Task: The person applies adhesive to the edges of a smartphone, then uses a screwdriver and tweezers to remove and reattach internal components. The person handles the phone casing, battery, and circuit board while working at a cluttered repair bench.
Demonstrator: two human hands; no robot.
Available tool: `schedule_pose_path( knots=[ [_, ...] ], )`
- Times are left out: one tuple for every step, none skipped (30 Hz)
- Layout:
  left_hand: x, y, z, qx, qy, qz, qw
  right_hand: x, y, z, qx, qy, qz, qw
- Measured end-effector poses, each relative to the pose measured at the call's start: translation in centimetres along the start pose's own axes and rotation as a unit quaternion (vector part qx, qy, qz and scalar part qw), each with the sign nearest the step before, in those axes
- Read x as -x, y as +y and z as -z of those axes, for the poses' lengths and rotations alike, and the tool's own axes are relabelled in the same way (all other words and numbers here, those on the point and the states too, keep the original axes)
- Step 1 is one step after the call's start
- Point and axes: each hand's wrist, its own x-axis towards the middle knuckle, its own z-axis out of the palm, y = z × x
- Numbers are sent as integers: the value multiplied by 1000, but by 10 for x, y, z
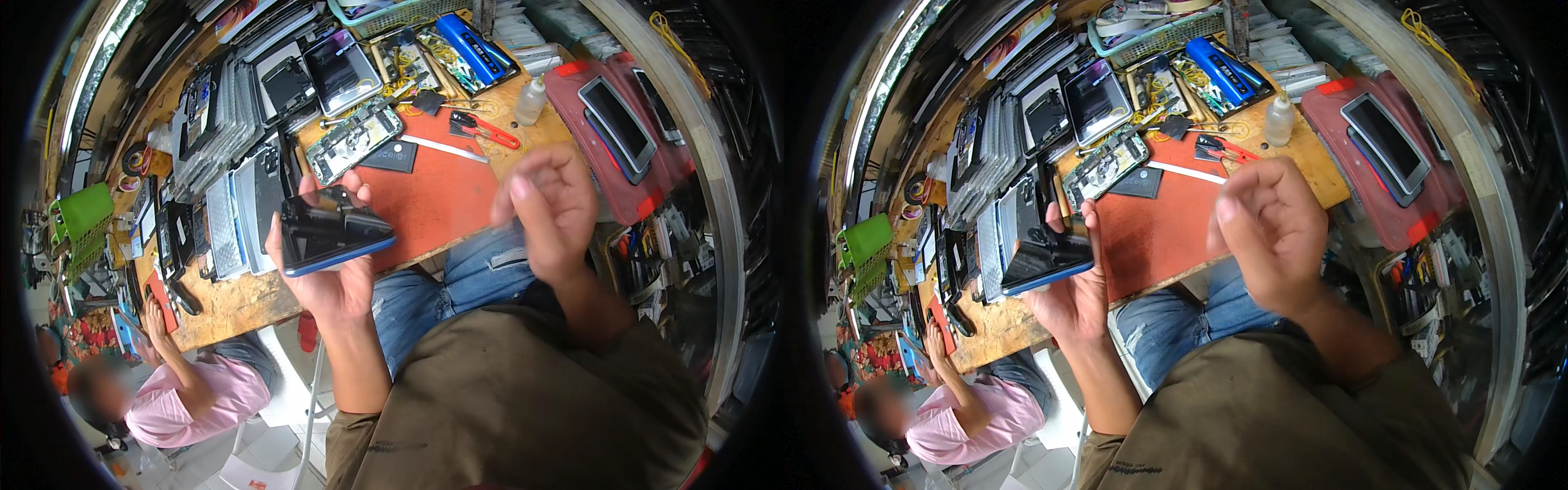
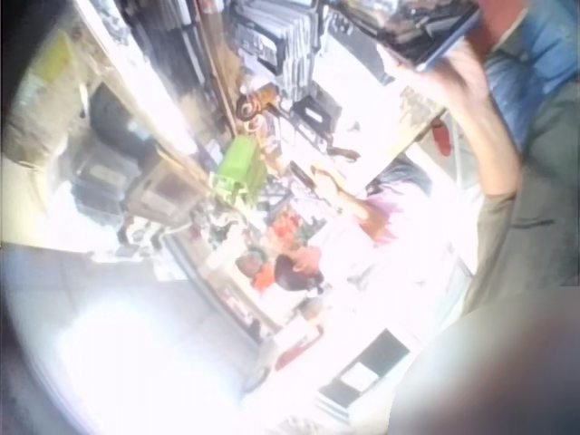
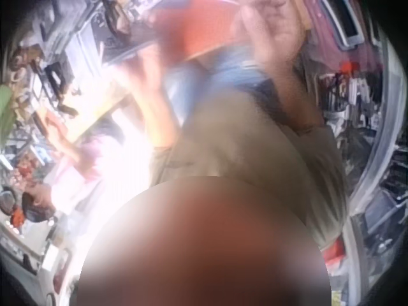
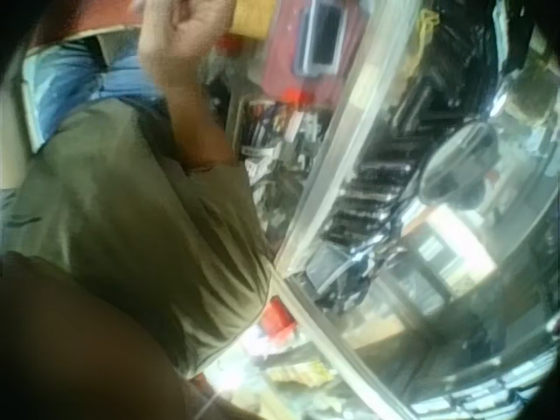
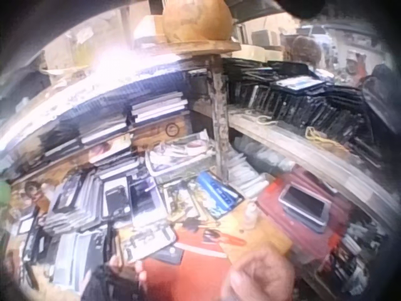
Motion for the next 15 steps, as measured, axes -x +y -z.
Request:
schedule_pose_path(
  knots=[
    [-1, 1, 4, -1, 37, -10, 999, -12, 6, 5, 227, 15, 101, 968],
    [-1, 2, 7, -1, 47, -17, 999, -20, 9, 8, 440, 32, 197, 876],
    [-1, 1, 10, -1, 51, -23, 998, -23, 9, 9, 487, 53, 201, 848],
    [-2, 0, 11, 0, 55, -28, 998, -23, 9, 7, 446, 8, 194, 874],
    [-2, -5, 13, -13, 41, -26, 999, -22, 8, 4, 404, -37, 187, 895],
    [0, -10, 13, -5, 74, -22, 997, -18, 7, 0, 360, -80, 181, 912],
    [1, -14, 11, 2, 102, -7, 995, -14, 9, -9, 309, -132, 155, 929],
    [2, -19, 8, -11, 158, -3, 987, -13, 14, -17, 270, -130, 130, 945],
    [6, -29, 5, -27, 106, 16, 994, -14, 22, -29, 229, -125, 113, 959],
    [7, -34, 2, -66, 130, 19, 989, -16, 29, -36, 188, -120, 92, 970],
    [13, -44, -2, -93, 120, 26, 988, -17, 33, -39, 97, -130, -30, 986],
    [19, -52, -5, -126, 102, 27, 986, -20, 39, -40, 21, -123, -100, 987],
    [25, -53, -7, -169, 81, 34, 982, -22, 43, -41, -67, -109, -125, 984],
    [30, -53, -8, -202, 100, 36, 974, -25, 47, -42, -129, -95, -107, 981],
    [33, -51, -8, -206, 98, 40, 973, -28, 48, -39, -147, -108, -99, 978]
  ],
)
